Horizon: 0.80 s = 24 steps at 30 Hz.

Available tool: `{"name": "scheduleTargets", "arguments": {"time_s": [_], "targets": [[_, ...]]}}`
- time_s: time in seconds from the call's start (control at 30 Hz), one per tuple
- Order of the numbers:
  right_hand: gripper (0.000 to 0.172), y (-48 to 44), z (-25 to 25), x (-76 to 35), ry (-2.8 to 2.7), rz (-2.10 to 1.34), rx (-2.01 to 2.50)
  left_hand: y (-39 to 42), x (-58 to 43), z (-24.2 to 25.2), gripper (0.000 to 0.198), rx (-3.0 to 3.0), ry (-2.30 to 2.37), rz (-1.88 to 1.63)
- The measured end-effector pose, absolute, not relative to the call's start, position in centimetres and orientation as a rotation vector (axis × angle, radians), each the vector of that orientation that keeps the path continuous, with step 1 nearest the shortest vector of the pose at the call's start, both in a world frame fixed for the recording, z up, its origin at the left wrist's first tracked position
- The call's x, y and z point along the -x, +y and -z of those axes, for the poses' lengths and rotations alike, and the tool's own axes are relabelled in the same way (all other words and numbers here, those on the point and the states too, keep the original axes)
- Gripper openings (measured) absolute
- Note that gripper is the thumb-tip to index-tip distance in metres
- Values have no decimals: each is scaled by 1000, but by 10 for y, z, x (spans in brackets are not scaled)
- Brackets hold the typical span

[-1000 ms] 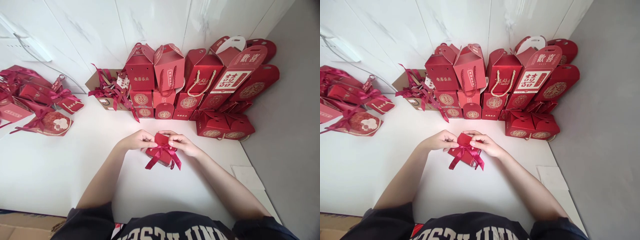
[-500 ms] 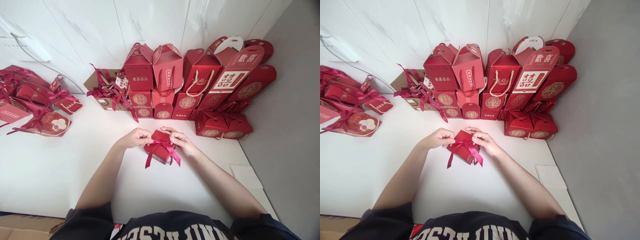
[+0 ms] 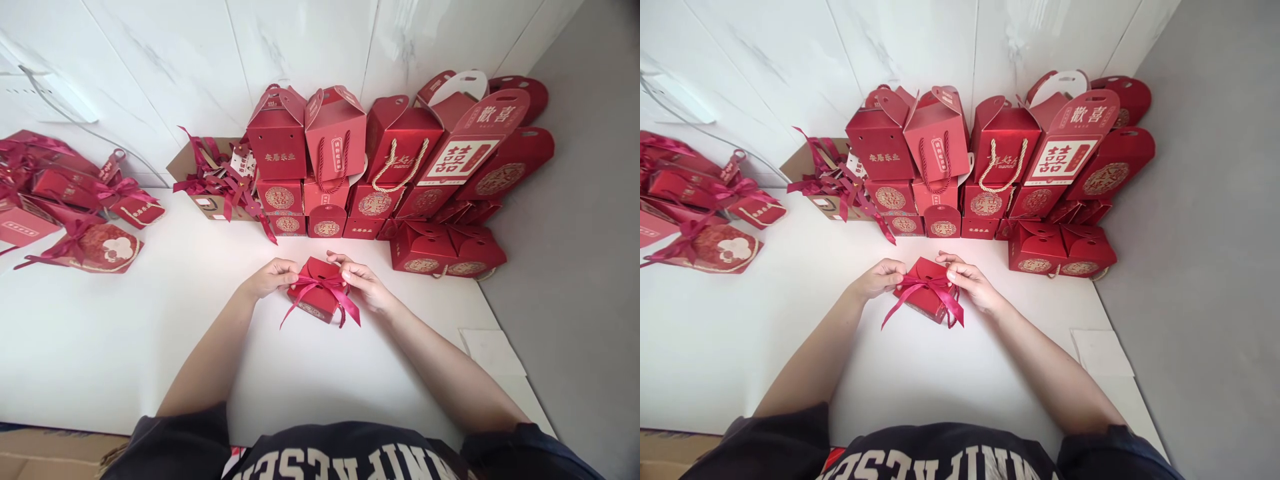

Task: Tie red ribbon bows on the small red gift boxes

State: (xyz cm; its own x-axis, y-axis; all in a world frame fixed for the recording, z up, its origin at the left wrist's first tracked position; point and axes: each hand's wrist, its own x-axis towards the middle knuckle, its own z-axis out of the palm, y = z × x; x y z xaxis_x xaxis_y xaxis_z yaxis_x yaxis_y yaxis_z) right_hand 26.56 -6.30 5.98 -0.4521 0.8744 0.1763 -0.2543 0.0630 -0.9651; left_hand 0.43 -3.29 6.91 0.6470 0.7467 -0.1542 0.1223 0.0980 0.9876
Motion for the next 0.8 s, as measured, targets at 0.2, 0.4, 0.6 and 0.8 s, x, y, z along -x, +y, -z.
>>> {"name": "scheduleTargets", "arguments": {"time_s": [0.2,0.4,0.6,0.8], "targets": [[30,-63,-54,-264,-1329,-1611,594,-36,-6,-64,50,-1357,765,-573],[32,-61,-58,-264,-1315,-1641,629,-38,-6,-74,46,-1356,737,-563],[35,-58,-93,-285,-1672,-1301,1021,-40,1,-103,33,-1407,705,-468],[70,-62,-105,-297,-1873,-1679,1312,-43,-2,-118,44,-1480,764,-389]]}}
